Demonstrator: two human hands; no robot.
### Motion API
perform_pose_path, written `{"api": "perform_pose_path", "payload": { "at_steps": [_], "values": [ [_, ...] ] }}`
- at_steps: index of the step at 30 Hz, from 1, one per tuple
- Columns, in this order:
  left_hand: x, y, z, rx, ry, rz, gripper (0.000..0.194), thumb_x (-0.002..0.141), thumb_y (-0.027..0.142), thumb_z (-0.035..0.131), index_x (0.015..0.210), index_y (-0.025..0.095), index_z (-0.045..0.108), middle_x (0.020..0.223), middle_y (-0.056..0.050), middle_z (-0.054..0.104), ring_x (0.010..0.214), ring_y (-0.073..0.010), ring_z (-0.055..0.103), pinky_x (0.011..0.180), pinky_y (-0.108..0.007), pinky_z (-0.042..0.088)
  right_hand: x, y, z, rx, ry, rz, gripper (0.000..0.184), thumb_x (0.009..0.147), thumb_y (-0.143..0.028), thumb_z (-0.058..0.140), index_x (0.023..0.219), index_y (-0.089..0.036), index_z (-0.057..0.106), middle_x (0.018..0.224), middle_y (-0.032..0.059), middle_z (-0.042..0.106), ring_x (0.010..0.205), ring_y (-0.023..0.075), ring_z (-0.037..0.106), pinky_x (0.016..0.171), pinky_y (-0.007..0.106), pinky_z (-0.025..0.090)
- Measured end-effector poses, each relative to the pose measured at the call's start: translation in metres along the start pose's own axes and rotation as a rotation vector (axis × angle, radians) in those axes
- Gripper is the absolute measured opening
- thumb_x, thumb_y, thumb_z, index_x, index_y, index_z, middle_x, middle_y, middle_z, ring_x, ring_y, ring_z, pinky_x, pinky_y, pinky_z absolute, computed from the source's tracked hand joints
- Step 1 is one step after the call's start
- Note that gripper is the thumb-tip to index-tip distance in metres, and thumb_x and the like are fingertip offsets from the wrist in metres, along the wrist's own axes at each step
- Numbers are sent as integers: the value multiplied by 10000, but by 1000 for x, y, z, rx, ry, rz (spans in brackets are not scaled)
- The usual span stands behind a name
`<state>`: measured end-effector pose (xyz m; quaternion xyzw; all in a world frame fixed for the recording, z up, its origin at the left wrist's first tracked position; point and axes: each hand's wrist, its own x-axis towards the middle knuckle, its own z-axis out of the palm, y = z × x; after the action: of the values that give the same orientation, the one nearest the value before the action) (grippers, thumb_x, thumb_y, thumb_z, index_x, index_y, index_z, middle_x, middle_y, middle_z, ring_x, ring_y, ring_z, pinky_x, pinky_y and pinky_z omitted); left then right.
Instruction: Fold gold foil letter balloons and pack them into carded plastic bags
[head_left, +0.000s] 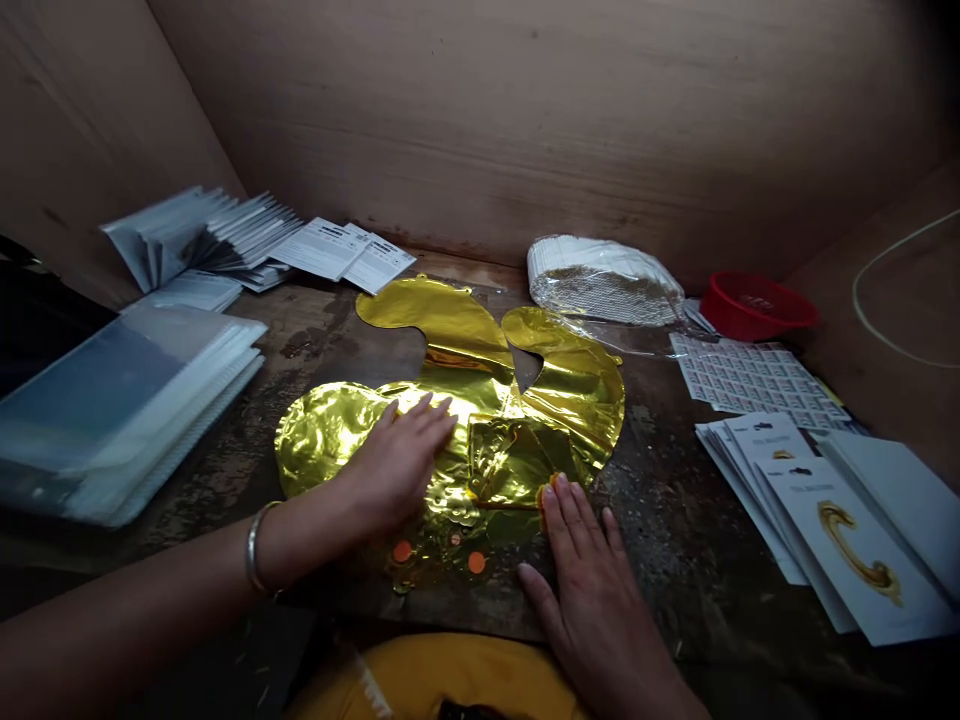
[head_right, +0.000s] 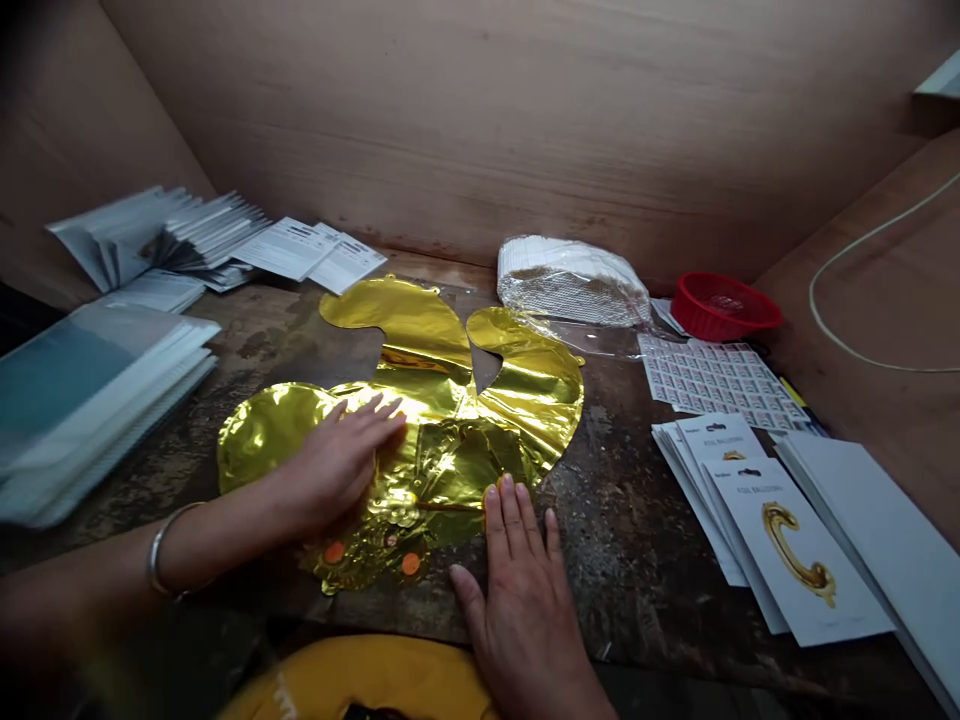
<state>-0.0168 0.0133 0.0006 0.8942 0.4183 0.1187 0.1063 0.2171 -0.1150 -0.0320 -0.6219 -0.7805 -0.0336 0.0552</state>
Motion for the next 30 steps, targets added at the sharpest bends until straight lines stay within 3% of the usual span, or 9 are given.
{"api": "perform_pose_path", "payload": {
  "at_steps": [3,5,7,12,15,18,21,25,30],
  "values": [
    [2,8,-17,-34,115,231,376,912,163,465,1281,136,532,1335,-126,564,1231,-240,498,1045,-411,408,2,2,1,3,8,-10,708,965,-428,389,1539,-151,81,1562,128,258,1446,277,198,1103,547,295],
    [9,20,-16,4,35,474,252,904,184,539,1144,147,605,1134,-103,663,1074,-223,572,950,-355,463,3,2,1,3,15,-15,698,965,-423,386,1536,-142,100,1555,134,274,1443,278,206,1098,544,307],
    [18,31,-9,86,-37,568,105,878,168,596,971,142,636,918,-84,687,901,-215,605,821,-333,492,3,2,1,9,16,-20,668,965,-408,390,1527,-134,153,1547,133,296,1439,277,220,1094,537,316],
    [25,48,7,240,-75,572,21,833,136,627,834,117,617,723,-63,636,679,-210,592,613,-330,472,9,-1,-10,76,129,-27,504,959,-306,435,1419,-104,407,1474,146,428,1382,311,334,1066,535,350],
    [14,70,5,257,-121,477,49,860,137,583,860,113,626,729,-75,645,643,-204,592,562,-326,461,17,-3,-19,159,262,-60,331,945,-199,468,1249,-150,591,1298,120,612,1143,306,554,945,497,453],
    [2,88,-2,163,-180,370,129,906,177,543,833,125,635,725,-73,655,619,-189,588,574,-324,473,21,2,-20,310,250,-106,237,939,-123,462,1043,-175,667,1090,91,705,937,233,624,837,406,516],
    [0,78,-8,-93,-175,411,231,955,284,499,856,145,655,825,-66,690,750,-191,622,735,-330,510,18,18,-15,451,227,-175,226,927,-74,472,1020,-183,647,1083,77,699,1010,202,606,880,362,518],
    [-1,37,0,-182,-135,564,259,961,173,469,1162,168,633,1199,-65,665,1155,-231,548,1026,-365,422,10,35,-15,557,170,-200,231,920,-70,497,1070,-203,612,1159,67,666,1122,202,544,928,368,506],
    [-17,25,10,-150,-71,545,287,986,169,431,1202,165,619,1213,-68,665,1194,-223,531,1044,-372,413,7,31,-20,519,110,-170,329,936,-111,493,1234,-212,591,1214,76,635,1128,222,508,934,421,494]
  ]
}}
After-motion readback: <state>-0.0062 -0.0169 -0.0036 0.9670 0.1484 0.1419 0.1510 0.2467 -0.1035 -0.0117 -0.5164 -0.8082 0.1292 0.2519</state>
